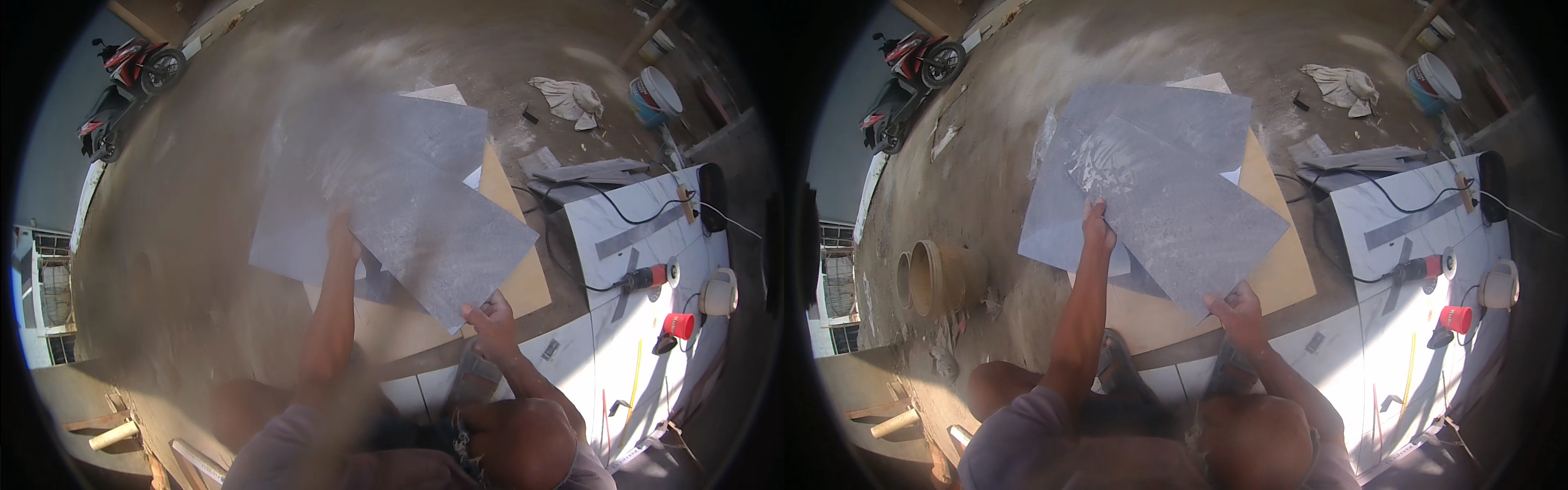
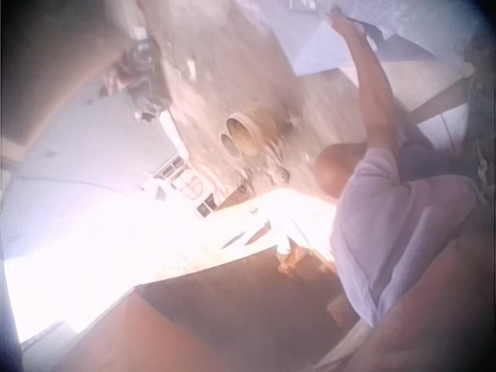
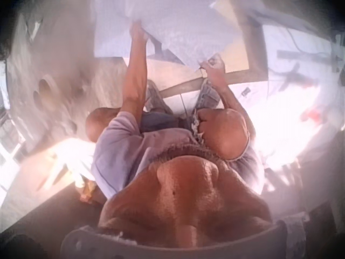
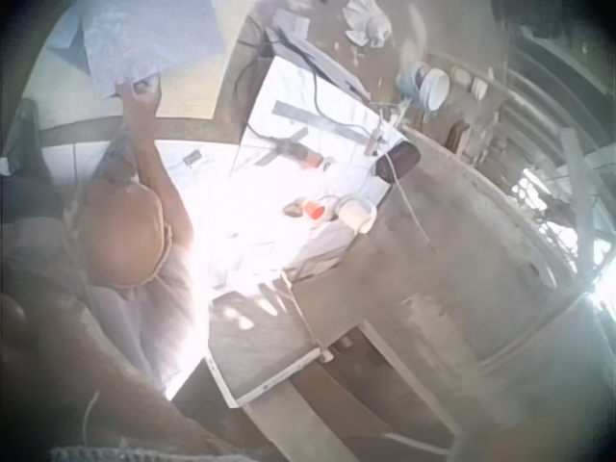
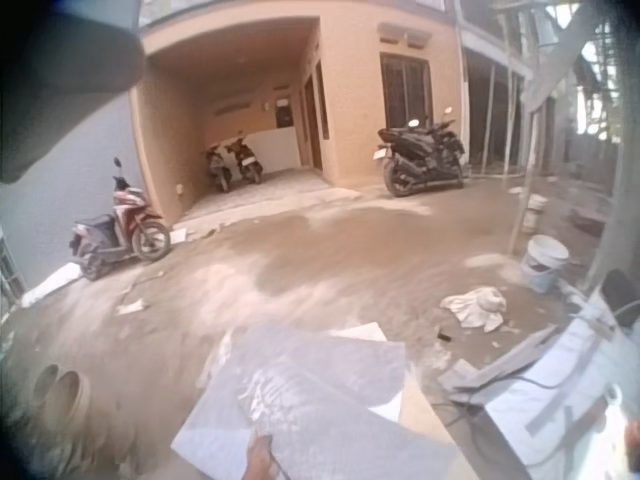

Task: The person measures a large tile with a tape measure, marks it with a pencil, and aligns a smaller tile piece on top of it.

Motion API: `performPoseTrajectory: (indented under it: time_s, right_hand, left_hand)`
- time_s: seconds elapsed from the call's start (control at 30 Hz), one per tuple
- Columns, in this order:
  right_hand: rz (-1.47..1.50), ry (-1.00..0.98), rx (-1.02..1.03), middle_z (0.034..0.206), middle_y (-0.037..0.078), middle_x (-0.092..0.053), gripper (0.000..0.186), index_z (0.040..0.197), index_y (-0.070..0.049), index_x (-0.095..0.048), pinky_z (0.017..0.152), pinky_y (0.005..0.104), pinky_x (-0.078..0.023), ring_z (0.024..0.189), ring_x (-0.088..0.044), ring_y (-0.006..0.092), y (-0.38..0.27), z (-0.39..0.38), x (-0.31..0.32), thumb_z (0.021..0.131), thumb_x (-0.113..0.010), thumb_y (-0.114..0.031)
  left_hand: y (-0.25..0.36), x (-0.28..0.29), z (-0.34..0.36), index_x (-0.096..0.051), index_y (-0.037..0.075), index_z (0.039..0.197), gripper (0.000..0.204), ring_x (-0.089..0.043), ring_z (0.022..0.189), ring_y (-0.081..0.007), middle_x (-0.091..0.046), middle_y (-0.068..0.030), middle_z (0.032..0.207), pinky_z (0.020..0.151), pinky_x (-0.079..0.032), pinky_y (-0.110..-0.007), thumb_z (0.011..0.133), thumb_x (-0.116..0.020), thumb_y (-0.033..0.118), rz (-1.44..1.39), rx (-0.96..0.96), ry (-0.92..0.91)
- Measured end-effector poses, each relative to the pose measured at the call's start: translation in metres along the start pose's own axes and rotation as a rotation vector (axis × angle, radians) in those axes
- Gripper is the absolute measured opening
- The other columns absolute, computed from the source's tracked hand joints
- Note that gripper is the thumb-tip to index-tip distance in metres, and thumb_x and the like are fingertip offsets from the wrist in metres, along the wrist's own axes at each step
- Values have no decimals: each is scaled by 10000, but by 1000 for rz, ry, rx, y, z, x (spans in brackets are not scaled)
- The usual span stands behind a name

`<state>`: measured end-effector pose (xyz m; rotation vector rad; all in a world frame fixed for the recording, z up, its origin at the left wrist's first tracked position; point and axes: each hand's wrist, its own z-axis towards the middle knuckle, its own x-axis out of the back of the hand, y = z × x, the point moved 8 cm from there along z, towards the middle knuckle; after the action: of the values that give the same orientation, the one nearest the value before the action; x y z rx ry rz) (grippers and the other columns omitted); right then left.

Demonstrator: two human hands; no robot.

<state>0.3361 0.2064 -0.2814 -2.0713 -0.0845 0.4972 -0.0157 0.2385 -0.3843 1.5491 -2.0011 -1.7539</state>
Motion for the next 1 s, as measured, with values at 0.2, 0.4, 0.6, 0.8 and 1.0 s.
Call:
performPoseTrajectory:
  time_s: [0.2, 0.4, 0.6, 0.8, 1.0]
  right_hand:
    - [9, -233, -9, 1011, 124, -628, 403, 1173, 62, -473, 733, 297, -518, 870, -633, 169, 1, 0, -33, 867, -669, -112]
    - [-97, -385, -137, 927, 110, -653, 386, 1129, 67, -515, 716, 283, -519, 816, -640, 145, 50, -6, -34, 907, -641, -222]
    - [-60, -397, -310, 905, 128, -661, 406, 1117, 74, -526, 678, 301, -553, 755, -656, 174, 144, 7, -30, 943, -582, -289]
    - [-8, -320, -545, 882, 163, -646, 432, 1083, 90, -524, 628, 338, -577, 722, -664, 219, 189, 15, -13, 960, -545, -323]
    - [53, -261, -612, 890, 172, -644, 397, 1044, 66, -528, 640, 363, -583, 735, -670, 252, 202, 44, -25, 965, -526, -323]
  left_hand:
    - [15, -15, -18, -221, 68, 1463, 534, -522, 1186, -292, -455, -163, 1352, 966, -479, -426, 979, -438, 128, 128, 18, 39]
    - [11, 6, -30, -186, 67, 1489, 595, -513, 1187, -285, -437, -177, 1377, 970, -460, -380, 975, -462, 183, 491, 90, 227]
    - [-7, 93, -11, -246, -51, 1443, 630, -500, 1191, -283, -437, -227, 1364, 984, -430, -358, 925, -541, 151, 777, -125, 253]
    - [-16, 69, -23, -303, -119, 1394, 626, -505, 1185, -272, -459, -224, 1347, 990, -414, -337, 874, -584, 87, 799, 46, 327]
    - [-18, 67, 23, -344, -100, 1387, 629, -529, 1145, -273, -502, -197, 1299, 960, -429, -333, 836, -596, 69, 918, 24, 264]
